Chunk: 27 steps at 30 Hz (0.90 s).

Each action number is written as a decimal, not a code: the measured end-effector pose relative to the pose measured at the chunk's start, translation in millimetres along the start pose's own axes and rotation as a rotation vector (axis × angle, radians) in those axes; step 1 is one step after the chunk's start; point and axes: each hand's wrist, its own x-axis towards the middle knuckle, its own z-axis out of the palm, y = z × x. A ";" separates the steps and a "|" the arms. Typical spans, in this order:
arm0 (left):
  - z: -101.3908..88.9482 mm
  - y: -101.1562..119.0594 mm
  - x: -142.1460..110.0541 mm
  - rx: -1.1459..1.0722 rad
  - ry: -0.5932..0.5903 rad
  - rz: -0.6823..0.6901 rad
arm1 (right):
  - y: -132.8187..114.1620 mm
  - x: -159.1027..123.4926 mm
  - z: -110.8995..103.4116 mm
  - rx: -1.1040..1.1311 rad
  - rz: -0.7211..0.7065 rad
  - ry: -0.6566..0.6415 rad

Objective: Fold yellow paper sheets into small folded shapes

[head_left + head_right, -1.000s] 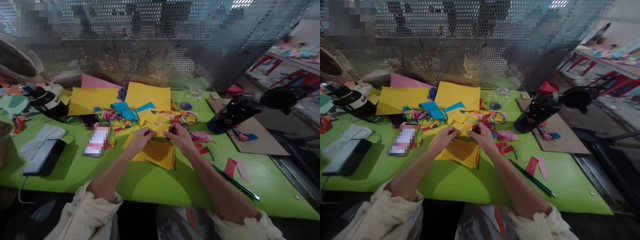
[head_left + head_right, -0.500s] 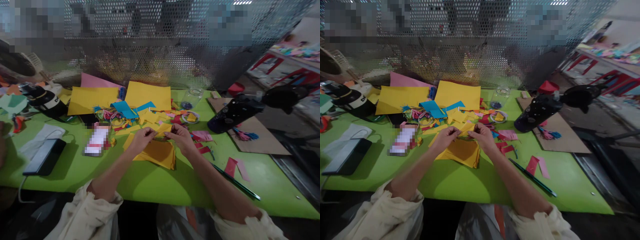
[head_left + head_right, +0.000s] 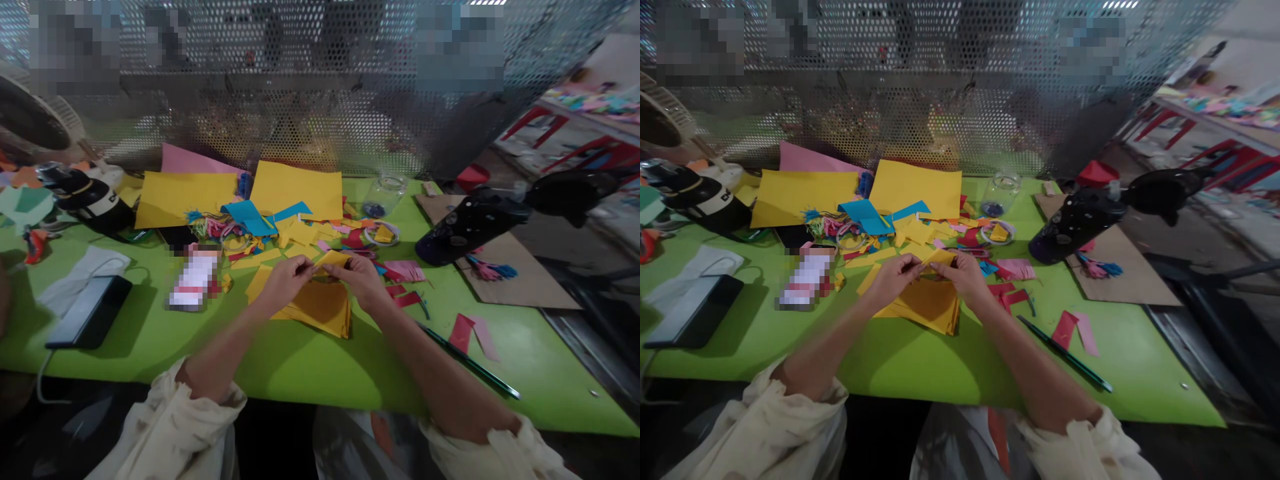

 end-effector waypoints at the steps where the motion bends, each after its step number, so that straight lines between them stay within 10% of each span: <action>1: 0.3 -0.1 -0.1 -0.006 -0.021 -0.005 | 0.7 0.2 -0.4 -0.002 -0.007 0.017; 11: 1.4 0.5 -2.1 -0.081 -0.083 -0.015 | -5.8 -8.5 12.2 0.124 -0.004 -0.045; 22: 0.9 1.8 -1.0 -0.172 -0.108 -0.100 | -10.0 1.2 -10.4 0.125 -0.145 0.240; 27: 1.4 -0.2 0.2 -0.207 -0.059 -0.110 | -10.7 -1.2 -4.8 0.087 -0.061 0.114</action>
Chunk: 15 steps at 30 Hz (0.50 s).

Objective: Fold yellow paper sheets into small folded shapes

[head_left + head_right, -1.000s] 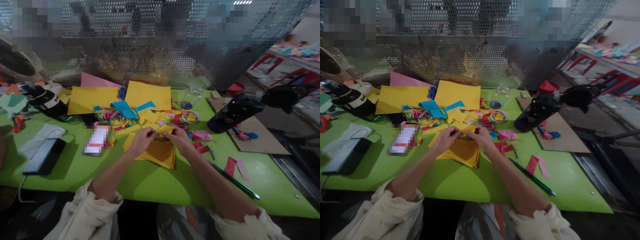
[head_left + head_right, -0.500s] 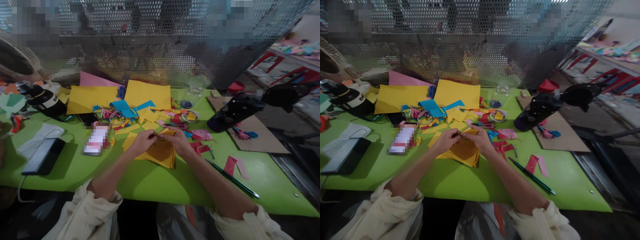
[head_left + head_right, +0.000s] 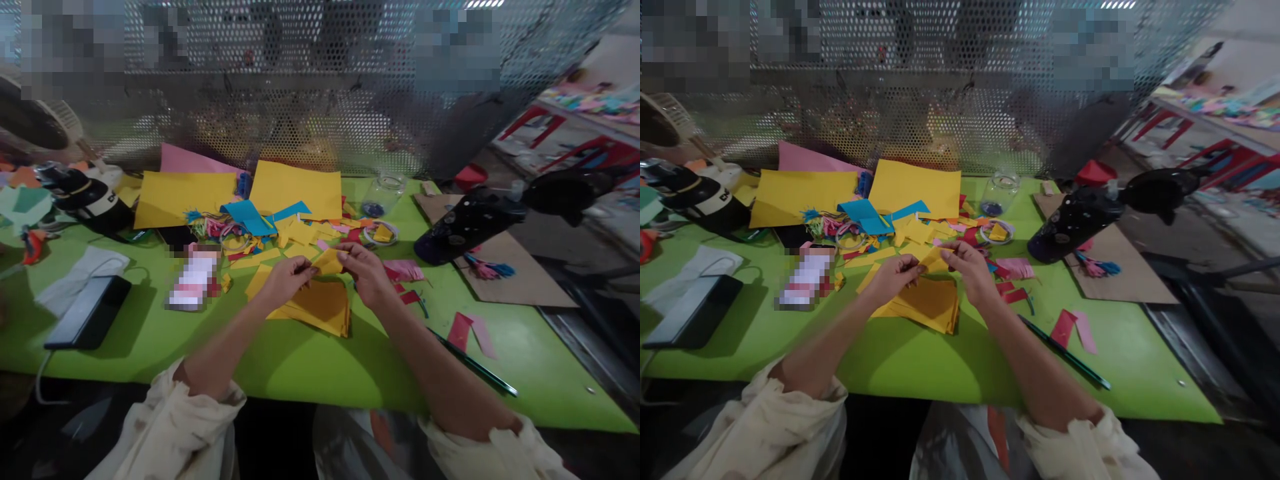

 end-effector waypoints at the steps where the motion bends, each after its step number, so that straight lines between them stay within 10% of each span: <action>1: 0.1 0.2 0.0 0.008 -0.001 0.007 | 1.4 -1.1 2.2 -0.021 0.029 -0.039; 15: -8.2 1.9 2.7 -0.029 0.041 0.035 | 0.2 1.7 -1.5 0.015 -0.043 0.078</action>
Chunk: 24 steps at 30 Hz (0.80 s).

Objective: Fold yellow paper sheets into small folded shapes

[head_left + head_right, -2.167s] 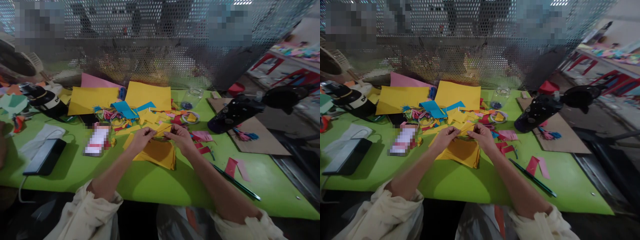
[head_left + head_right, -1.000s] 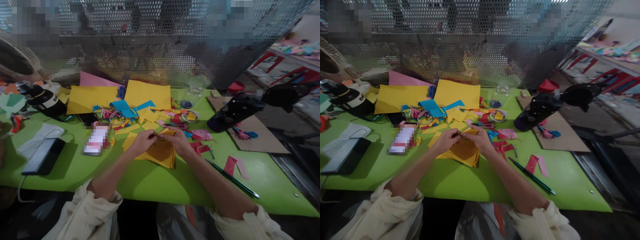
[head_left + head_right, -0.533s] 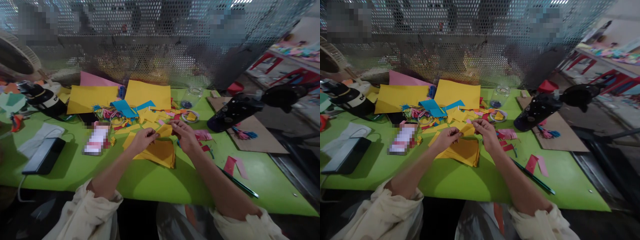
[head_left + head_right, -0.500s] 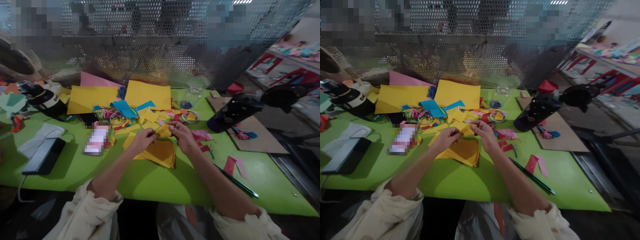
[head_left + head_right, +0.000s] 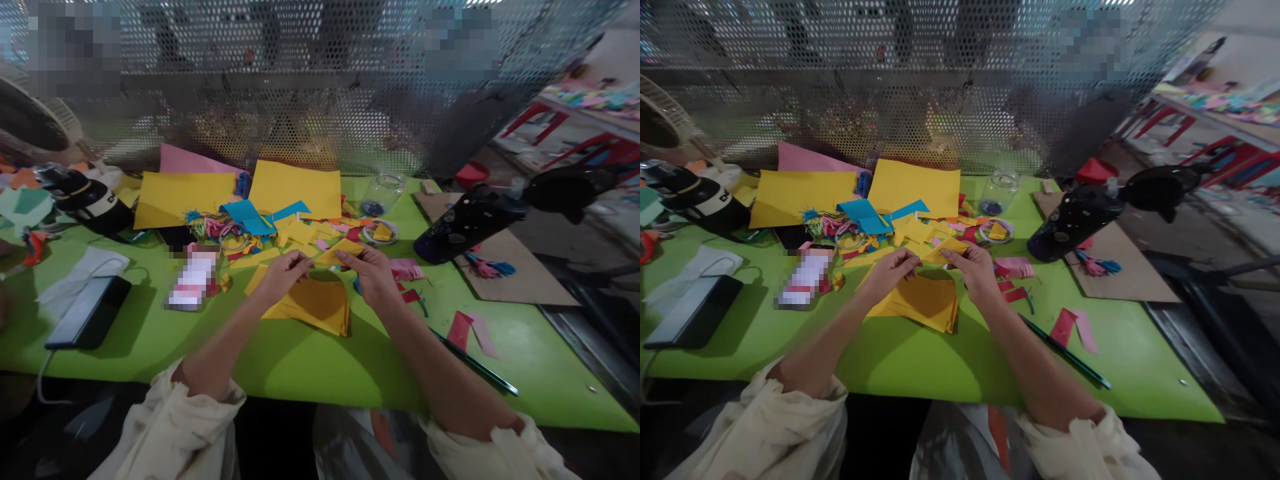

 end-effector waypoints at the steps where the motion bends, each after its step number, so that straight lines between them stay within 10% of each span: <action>1: 0.9 0.8 -0.3 0.009 -0.004 0.002 | -0.1 -0.6 0.8 -0.002 0.003 -0.009; 24: 3.0 -3.2 1.7 -0.015 0.050 -0.023 | 2.4 1.4 -5.5 -0.234 -0.115 -0.007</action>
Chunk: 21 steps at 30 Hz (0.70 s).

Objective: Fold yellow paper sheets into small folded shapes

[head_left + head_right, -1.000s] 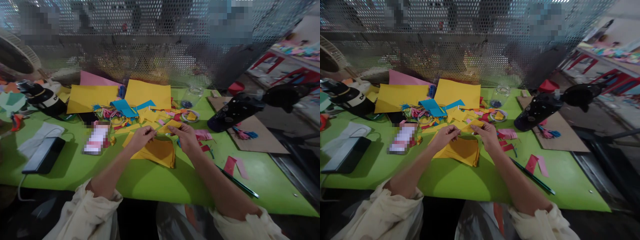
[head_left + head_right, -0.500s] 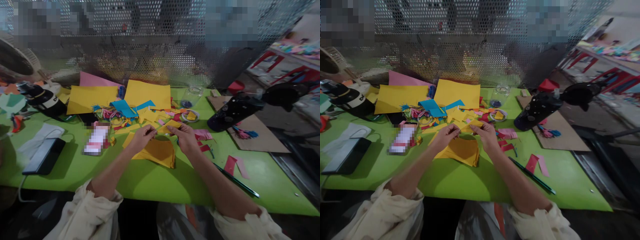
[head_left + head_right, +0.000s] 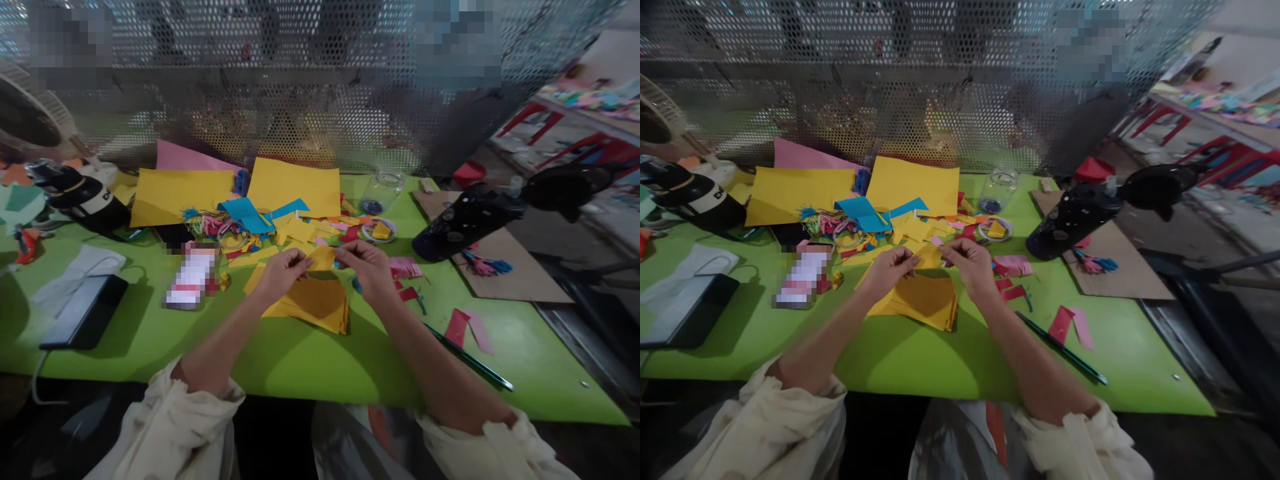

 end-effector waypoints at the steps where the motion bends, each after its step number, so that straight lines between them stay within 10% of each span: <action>1: -3.0 -0.2 1.1 -0.007 0.022 -0.001 | 1.2 4.4 -7.4 -0.066 -0.039 0.038; 10: -14.0 3.4 1.6 -0.038 0.046 0.015 | 11.0 19.6 -37.2 -1.046 -0.275 -0.131; 21: -13.3 0.1 4.9 -0.069 0.021 0.010 | 12.2 24.2 -33.7 -1.417 -0.367 -0.255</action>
